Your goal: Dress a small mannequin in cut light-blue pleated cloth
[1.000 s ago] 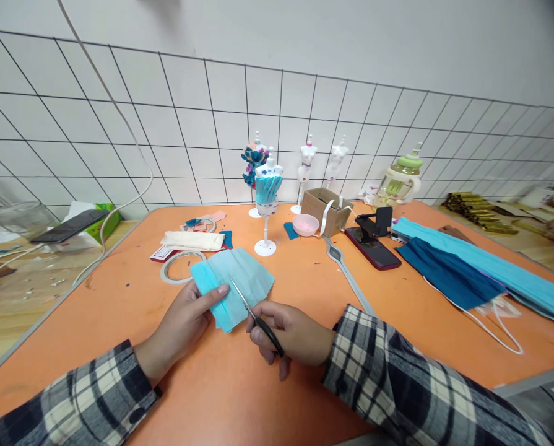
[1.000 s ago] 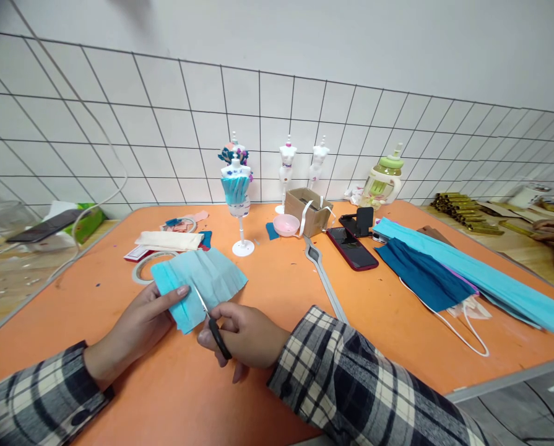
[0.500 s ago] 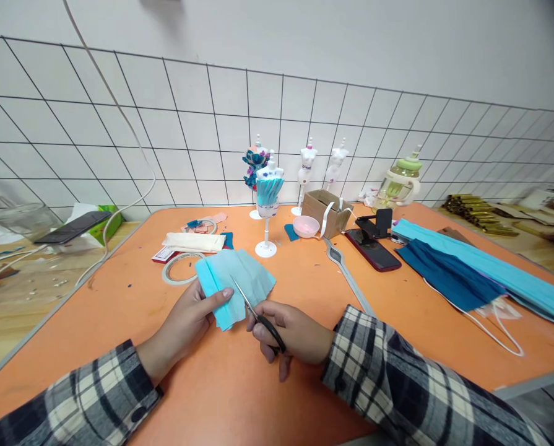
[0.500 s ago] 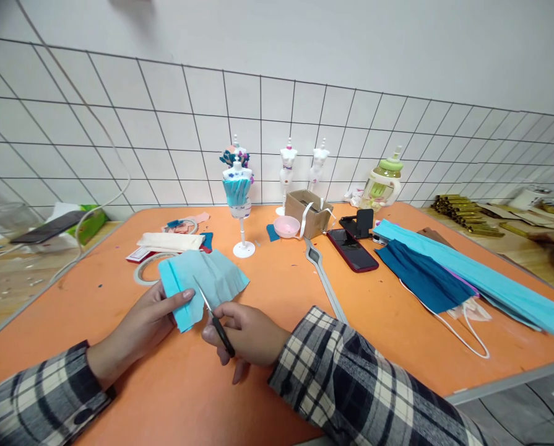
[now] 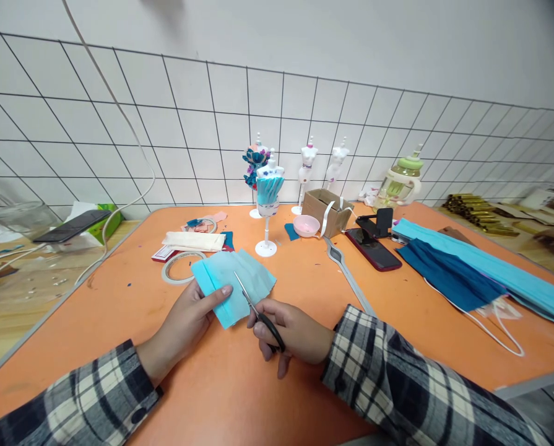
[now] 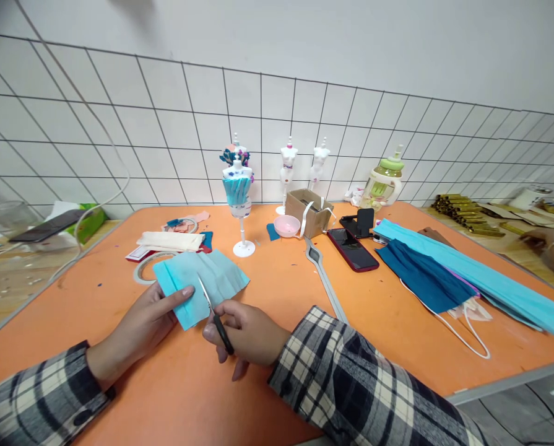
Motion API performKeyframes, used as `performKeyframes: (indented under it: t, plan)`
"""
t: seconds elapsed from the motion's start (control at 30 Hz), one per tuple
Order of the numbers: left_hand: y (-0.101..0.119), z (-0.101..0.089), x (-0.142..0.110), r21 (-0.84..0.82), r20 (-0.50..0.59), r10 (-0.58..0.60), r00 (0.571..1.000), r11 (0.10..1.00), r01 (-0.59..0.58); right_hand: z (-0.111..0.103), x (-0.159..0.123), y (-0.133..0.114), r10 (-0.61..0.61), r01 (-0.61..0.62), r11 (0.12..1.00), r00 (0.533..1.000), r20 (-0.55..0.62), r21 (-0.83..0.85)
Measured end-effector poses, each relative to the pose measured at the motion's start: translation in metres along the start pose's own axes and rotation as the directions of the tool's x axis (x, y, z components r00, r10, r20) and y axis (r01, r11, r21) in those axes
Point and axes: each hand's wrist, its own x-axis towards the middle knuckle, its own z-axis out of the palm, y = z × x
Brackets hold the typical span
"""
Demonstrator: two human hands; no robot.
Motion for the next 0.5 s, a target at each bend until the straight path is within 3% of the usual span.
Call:
performKeyframes:
  t: [0.5]
  plan:
    - [-0.001,-0.0029,-0.0012,0.062,-0.083,0.034,0.996,0.998,-0.029,-0.0032,0.0017,0.0048,-0.033,0.032,0.999,0.999,-0.021,-0.015]
